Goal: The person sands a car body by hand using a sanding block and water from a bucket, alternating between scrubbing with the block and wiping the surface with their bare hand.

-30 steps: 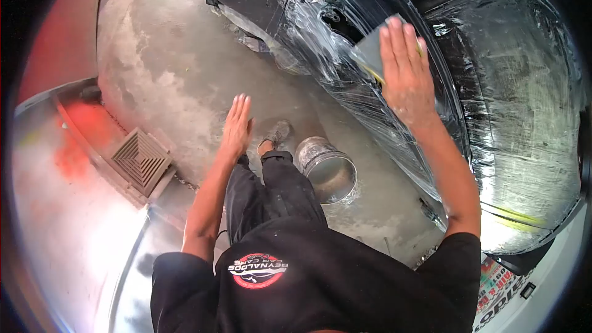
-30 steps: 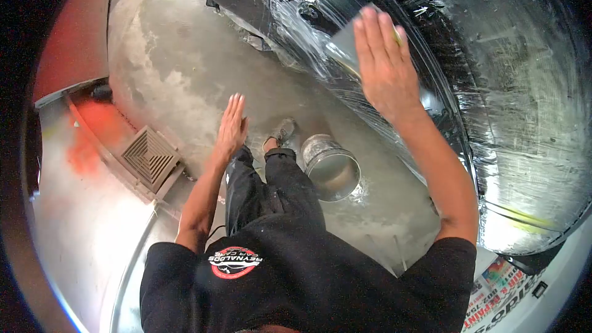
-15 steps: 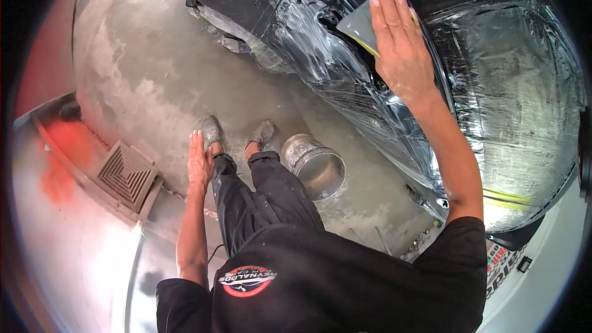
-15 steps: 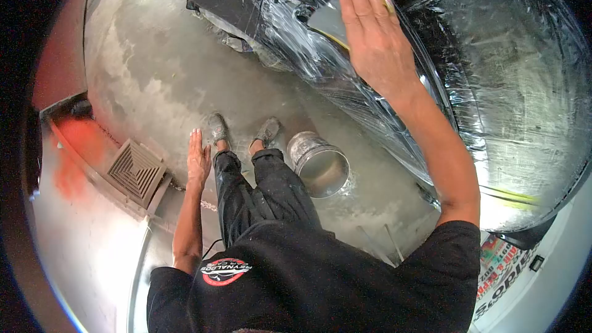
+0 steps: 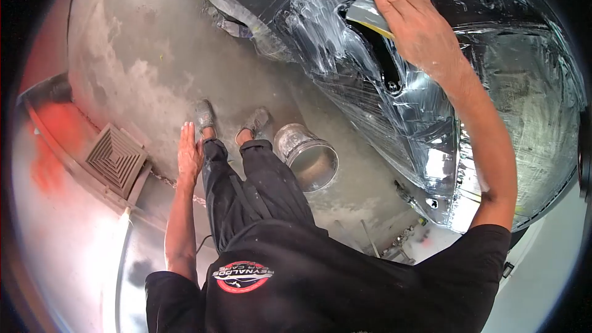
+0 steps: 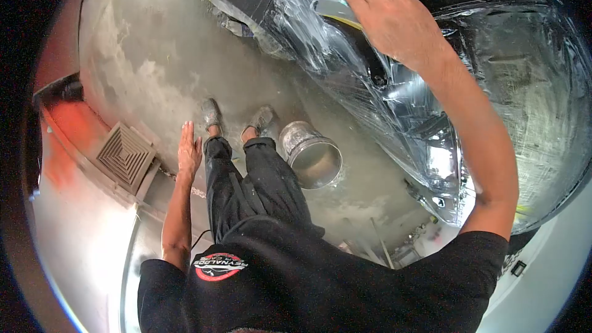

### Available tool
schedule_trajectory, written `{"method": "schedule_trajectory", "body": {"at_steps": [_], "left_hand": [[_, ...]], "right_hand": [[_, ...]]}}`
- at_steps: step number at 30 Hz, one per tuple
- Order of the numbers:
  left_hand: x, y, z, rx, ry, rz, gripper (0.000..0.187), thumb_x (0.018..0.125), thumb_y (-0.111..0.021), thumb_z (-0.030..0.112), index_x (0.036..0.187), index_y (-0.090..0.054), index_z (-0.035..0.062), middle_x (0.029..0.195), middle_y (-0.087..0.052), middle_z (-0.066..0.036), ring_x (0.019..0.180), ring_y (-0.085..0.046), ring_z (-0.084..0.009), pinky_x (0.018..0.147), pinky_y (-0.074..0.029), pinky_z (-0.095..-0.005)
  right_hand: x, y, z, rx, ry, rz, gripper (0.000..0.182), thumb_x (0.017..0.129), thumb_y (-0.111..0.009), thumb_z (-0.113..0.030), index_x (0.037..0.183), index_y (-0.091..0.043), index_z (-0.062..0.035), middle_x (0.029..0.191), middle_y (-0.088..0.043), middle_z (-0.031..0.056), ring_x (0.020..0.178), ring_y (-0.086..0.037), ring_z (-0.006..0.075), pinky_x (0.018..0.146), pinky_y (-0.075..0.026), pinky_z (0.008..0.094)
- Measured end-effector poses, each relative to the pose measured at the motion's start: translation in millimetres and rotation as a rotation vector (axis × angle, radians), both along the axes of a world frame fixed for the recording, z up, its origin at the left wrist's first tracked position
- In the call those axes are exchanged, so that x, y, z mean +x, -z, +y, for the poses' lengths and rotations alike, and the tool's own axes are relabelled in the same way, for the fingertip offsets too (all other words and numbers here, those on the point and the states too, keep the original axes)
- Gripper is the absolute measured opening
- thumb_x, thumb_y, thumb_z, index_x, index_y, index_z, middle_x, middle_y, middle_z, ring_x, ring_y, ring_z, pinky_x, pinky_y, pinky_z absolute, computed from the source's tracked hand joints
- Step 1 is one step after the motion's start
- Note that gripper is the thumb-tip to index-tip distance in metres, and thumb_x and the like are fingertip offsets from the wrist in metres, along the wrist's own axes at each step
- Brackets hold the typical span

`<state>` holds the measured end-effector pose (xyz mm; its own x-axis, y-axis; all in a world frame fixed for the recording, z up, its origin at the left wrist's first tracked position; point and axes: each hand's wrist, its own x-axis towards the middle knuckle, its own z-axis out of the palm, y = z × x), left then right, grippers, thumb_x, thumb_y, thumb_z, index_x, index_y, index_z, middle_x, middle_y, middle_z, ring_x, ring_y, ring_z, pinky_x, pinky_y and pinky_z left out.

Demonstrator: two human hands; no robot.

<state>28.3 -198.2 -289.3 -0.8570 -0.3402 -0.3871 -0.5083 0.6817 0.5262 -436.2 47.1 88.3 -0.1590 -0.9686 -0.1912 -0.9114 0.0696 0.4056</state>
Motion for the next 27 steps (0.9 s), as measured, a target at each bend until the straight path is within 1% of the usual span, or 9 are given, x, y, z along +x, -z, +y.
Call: {"method": "schedule_trajectory", "body": {"at_steps": [5, 6, 8, 14, 15, 20, 22, 23, 27], "left_hand": [[4, -6, 3, 0.01, -0.03, -0.016, 0.061, 0.102, -0.057, 0.014, 0.157, -0.035, 0.0019, 0.161, -0.037, -0.025, 0.15, -0.034, -0.0405, 0.122, -0.032, -0.0472], [3, -8, 4, 0.021, -0.052, -0.012, 0.061, 0.102, -0.057, 0.014, 0.157, -0.035, 0.0018, 0.161, -0.037, -0.025, 0.15, -0.034, -0.0405, 0.122, -0.032, -0.0471], [7, -2, 6, 0.022, -0.073, 0.028, 0.06, 0.1, -0.058, 0.012, 0.156, -0.037, 0.0008, 0.158, -0.04, -0.026, 0.148, -0.037, -0.0421, 0.12, -0.034, -0.0479], [11, -1, 0, 0.013, -0.108, -0.001, 0.06, 0.099, -0.059, 0.011, 0.155, -0.038, 0.0004, 0.157, -0.041, -0.026, 0.146, -0.039, -0.0426, 0.12, -0.035, -0.0478], [9, -3, -2, 0.012, -0.113, 0.001, 0.06, 0.099, -0.059, 0.011, 0.155, -0.038, 0.0005, 0.157, -0.041, -0.026, 0.146, -0.039, -0.0425, 0.12, -0.035, -0.0476], [12, -1, -7, 0.026, -0.17, 0.014, 0.06, 0.1, -0.059, 0.014, 0.155, -0.039, 0.0004, 0.158, -0.041, -0.025, 0.147, -0.038, -0.041, 0.121, -0.034, -0.0466], [18, 3, -8, 0.026, -0.174, -0.011, 0.059, 0.1, -0.059, 0.015, 0.155, -0.039, 0.0004, 0.158, -0.041, -0.025, 0.148, -0.038, -0.0402, 0.121, -0.034, -0.0462], [19, 4, -9, 0.022, -0.172, -0.034, 0.059, 0.101, -0.059, 0.015, 0.155, -0.039, 0.0004, 0.158, -0.041, -0.025, 0.148, -0.038, -0.0399, 0.121, -0.034, -0.046], [20, 0, -11, 0.035, -0.202, -0.041, 0.059, 0.101, -0.058, 0.015, 0.155, -0.039, 0.0004, 0.158, -0.041, -0.024, 0.148, -0.038, -0.0395, 0.121, -0.034, -0.0456]], "right_hand": [[-30, -2, 4, 0.176, -0.193, 0.128, 0.053, 0.099, -0.052, -0.023, 0.143, -0.052, 0.0065, 0.156, -0.047, 0.021, 0.148, -0.042, 0.0318, 0.125, -0.028, 0.0449], [-20, -17, 2, 0.096, 0.003, -0.059, 0.052, 0.104, -0.048, -0.028, 0.143, -0.054, 0.0058, 0.154, -0.049, 0.0209, 0.148, -0.042, 0.0316, 0.126, -0.027, 0.0455], [-36, -17, 17, 0.07, -0.05, -0.012, 0.058, 0.089, -0.058, -0.003, 0.147, -0.053, 0.0004, 0.159, -0.046, 0.0114, 0.149, -0.04, 0.0268, 0.125, -0.033, 0.0403], [-12, 31, -30, 0.223, -0.101, 0.032, 0.055, 0.092, -0.056, -0.006, 0.147, -0.053, -0.0008, 0.16, -0.045, 0.0104, 0.149, -0.04, 0.0219, 0.128, -0.029, 0.0385], [-10, 42, -32, 0.143, -0.143, 0.009, 0.054, 0.092, -0.056, -0.007, 0.145, -0.055, -0.0005, 0.16, -0.045, 0.0093, 0.15, -0.039, 0.022, 0.127, -0.03, 0.0384], [-32, -2, -10, 0.145, -0.111, -0.051, 0.055, 0.089, -0.06, -0.005, 0.143, -0.056, 0.0003, 0.159, -0.047, 0.0105, 0.149, -0.041, 0.0246, 0.125, -0.032, 0.0416], [-32, 5, -2, 0.103, -0.114, -0.031, 0.052, 0.092, -0.058, -0.008, 0.143, -0.057, 0.0005, 0.157, -0.049, 0.0138, 0.148, -0.043, 0.0273, 0.124, -0.033, 0.0434], [-32, 17, -4, 0.089, -0.119, -0.052, 0.052, 0.092, -0.058, -0.01, 0.143, -0.057, 0.0006, 0.157, -0.049, 0.0121, 0.149, -0.042, 0.0234, 0.126, -0.03, 0.0412], [-7, 54, -42, 0.223, -0.14, 0.006, 0.05, 0.094, -0.056, -0.014, 0.142, -0.057, 0.0005, 0.157, -0.048, 0.0124, 0.149, -0.041, 0.0235, 0.127, -0.028, 0.0399]]}}
